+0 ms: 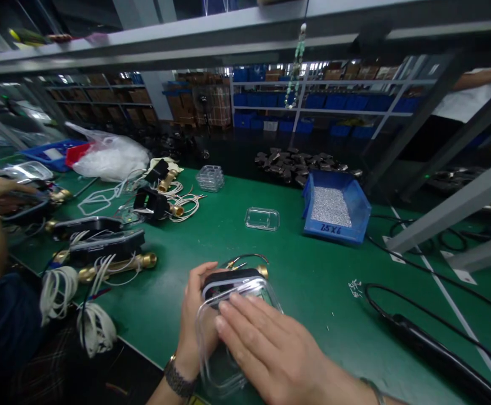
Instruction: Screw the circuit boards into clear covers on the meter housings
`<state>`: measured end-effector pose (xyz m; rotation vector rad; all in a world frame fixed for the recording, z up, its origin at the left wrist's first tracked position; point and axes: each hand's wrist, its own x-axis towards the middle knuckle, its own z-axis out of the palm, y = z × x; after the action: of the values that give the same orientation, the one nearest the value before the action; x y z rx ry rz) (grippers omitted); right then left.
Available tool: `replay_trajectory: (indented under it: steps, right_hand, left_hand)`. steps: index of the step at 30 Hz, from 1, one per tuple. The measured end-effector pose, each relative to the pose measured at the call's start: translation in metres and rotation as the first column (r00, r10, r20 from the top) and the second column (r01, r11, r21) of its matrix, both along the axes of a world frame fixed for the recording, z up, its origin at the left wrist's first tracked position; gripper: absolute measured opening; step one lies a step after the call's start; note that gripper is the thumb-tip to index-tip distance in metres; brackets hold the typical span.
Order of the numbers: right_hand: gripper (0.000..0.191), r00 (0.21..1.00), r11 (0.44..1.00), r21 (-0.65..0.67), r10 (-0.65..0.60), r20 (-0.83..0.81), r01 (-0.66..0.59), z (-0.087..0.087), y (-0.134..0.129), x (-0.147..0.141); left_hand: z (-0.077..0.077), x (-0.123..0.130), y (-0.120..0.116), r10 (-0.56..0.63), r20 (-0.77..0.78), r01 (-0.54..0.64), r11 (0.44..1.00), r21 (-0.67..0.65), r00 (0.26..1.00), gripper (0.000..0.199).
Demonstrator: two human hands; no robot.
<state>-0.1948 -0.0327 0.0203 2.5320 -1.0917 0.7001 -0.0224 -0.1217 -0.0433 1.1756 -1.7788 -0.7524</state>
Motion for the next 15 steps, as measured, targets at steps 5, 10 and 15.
replay_trajectory:
  steps: [5,10,15]
  right_hand:
    - [0.042,0.995,0.994,0.042,-0.096,-0.007,0.097,-0.006,0.01,0.0]
    - [0.042,0.978,0.981,-0.012,-0.196,-0.069,0.196,-0.011,0.011,0.0]
    - [0.044,0.929,0.929,-0.123,-0.36,-0.088,0.348,-0.029,0.011,0.012]
  left_hand:
    - [-0.003,-0.001,0.006,0.011,0.11,-0.009,1.0,-0.021,0.994,0.036]
    - [-0.011,0.002,0.007,-0.023,0.158,0.031,0.998,-0.046,0.987,0.03]
    - [-0.018,0.005,0.006,-0.031,0.186,0.055,0.99,-0.129,0.982,0.03]
